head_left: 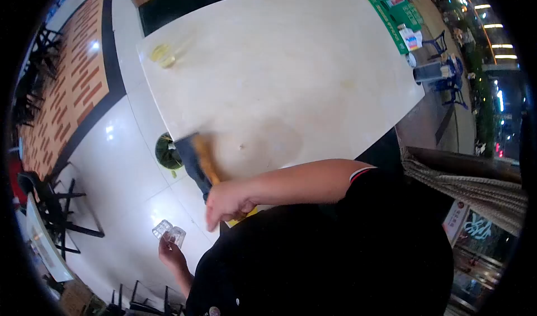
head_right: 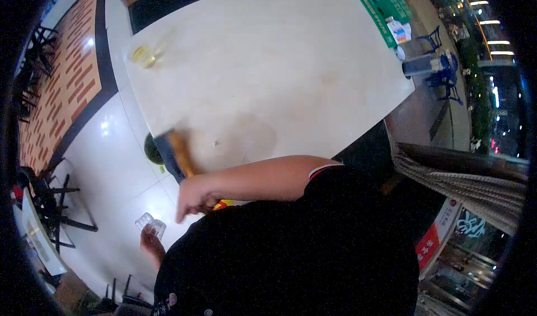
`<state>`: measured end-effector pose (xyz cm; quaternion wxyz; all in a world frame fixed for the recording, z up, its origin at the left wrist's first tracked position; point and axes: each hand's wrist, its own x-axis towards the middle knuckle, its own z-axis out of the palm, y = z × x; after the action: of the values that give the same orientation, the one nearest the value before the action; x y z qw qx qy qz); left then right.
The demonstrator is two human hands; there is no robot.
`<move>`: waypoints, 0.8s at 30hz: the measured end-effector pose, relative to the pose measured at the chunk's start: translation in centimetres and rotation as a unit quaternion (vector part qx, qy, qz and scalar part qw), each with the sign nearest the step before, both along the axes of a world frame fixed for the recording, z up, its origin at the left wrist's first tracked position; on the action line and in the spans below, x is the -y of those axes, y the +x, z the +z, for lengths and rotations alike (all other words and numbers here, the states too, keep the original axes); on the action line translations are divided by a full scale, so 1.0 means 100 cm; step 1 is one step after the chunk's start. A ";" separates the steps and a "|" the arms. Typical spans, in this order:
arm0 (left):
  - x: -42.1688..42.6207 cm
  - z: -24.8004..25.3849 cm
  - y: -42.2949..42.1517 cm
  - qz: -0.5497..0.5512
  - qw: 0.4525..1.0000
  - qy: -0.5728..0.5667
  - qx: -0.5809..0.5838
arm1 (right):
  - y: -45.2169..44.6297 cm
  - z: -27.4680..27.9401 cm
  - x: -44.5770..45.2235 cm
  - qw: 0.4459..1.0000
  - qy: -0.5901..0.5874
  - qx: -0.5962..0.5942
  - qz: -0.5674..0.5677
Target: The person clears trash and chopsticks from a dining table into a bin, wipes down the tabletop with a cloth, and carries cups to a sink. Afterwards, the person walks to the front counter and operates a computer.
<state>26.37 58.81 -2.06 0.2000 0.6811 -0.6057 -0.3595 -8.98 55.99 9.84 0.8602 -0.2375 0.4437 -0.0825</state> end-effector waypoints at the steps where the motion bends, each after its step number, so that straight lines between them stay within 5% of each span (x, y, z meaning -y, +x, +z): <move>1: 0.004 0.004 -0.004 -0.007 1.000 -0.004 0.005 | -0.004 0.008 0.000 0.993 0.017 0.070 -0.095; 6: 0.016 -0.021 0.021 -0.039 0.999 0.014 0.012 | -0.047 0.098 -0.001 0.882 -0.074 0.328 -0.330; 7: 0.017 -0.030 0.030 -0.019 0.999 0.024 -0.028 | -0.067 0.124 -0.011 0.875 -0.098 0.322 -0.346; 11: 0.011 0.001 -0.004 -0.056 0.982 0.082 0.159 | -0.154 0.162 -0.070 0.783 -0.300 0.319 -0.441; 13: 0.011 -0.036 0.030 -0.028 0.994 0.080 0.069 | -0.195 0.178 -0.090 0.727 -0.308 0.169 -0.590; 14: 0.011 -0.038 0.030 -0.067 0.987 0.070 0.131 | -0.221 0.172 -0.094 0.694 -0.332 0.182 -0.612; 15: 0.010 -0.038 0.026 -0.106 0.974 0.059 0.192 | -0.240 0.161 -0.098 0.652 -0.360 0.061 -0.665; 17: 0.006 -0.017 -0.005 -0.087 0.984 0.060 0.146 | -0.278 0.102 -0.100 0.596 -0.375 -0.129 -0.699; 18: 0.006 -0.006 -0.025 -0.110 0.963 0.077 0.234 | -0.292 0.053 -0.102 0.544 -0.350 -0.294 -0.704; 19: 0.006 0.008 -0.047 -0.130 0.934 0.093 0.320 | -0.297 0.003 -0.115 0.485 -0.403 -0.570 -0.527; 20: 0.003 0.030 -0.078 -0.102 0.944 0.114 0.291 | -0.298 -0.034 -0.135 0.473 -0.424 -0.687 -0.353; 23: -0.003 0.012 -0.068 -0.140 0.944 0.081 0.289 | -0.248 -0.085 -0.167 0.614 -0.298 -0.714 -0.158; 24: -0.005 0.035 -0.099 -0.118 0.941 0.111 0.298 | -0.239 -0.095 -0.169 0.617 -0.283 -0.730 -0.078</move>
<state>16.51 59.32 1.45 -0.1099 0.6985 -0.6700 -0.2262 -32.88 72.90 0.29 0.1336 -0.4161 0.8967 -0.0701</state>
